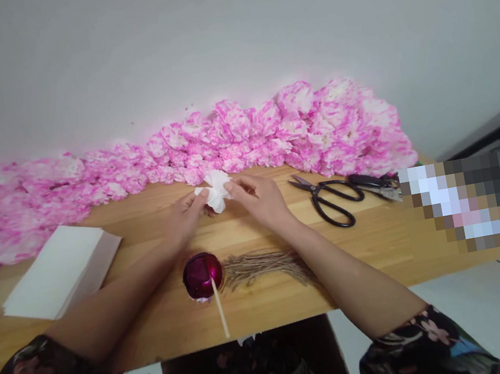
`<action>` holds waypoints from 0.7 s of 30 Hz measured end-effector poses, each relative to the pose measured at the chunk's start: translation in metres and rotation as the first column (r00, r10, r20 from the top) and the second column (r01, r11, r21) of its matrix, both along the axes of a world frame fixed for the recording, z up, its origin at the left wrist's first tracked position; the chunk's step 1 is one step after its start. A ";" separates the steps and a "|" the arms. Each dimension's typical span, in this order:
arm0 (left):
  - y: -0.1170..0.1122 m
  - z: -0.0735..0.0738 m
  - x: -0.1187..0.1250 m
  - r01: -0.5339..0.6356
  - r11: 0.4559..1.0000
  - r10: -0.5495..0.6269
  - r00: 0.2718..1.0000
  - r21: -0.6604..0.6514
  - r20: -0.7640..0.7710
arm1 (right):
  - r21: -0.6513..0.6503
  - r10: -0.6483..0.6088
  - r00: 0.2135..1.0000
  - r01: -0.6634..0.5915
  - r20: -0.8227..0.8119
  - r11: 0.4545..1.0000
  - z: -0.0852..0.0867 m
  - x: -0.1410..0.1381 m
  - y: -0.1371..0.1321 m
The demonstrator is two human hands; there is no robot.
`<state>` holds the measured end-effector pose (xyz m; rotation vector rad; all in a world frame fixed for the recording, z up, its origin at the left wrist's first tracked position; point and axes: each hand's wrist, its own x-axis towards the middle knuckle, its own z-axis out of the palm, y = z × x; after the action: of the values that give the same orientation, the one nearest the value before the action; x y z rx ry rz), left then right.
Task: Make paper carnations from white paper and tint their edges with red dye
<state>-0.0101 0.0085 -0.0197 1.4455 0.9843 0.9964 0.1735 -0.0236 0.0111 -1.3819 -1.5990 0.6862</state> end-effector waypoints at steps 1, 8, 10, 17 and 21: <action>0.000 0.000 0.000 0.008 1.000 -0.008 1.000 0.003 -0.005 | 0.000 -0.002 1.000 0.002 0.030 1.000 0.000 -0.001 -0.001; -0.002 0.001 0.006 0.024 1.000 -0.024 0.998 -0.007 -0.057 | 0.025 -0.033 0.996 0.031 0.086 0.999 -0.009 -0.005 0.000; -0.001 0.000 0.006 0.034 0.999 -0.035 0.998 -0.033 -0.051 | 0.013 -0.035 0.998 0.035 0.059 0.999 -0.011 -0.003 0.002; 0.003 -0.001 0.003 0.039 0.997 -0.040 0.999 -0.063 -0.017 | -0.046 0.023 0.988 -0.031 -0.155 0.998 -0.014 0.001 0.008; 0.007 -0.006 -0.001 0.023 0.998 -0.023 1.000 -0.053 -0.005 | -0.090 0.088 0.972 -0.110 -0.218 0.990 -0.014 -0.001 0.007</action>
<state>-0.0107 0.0154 -0.0256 1.4135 0.9894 0.9430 0.1723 -0.0161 -0.0029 -1.2592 -1.4861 0.9544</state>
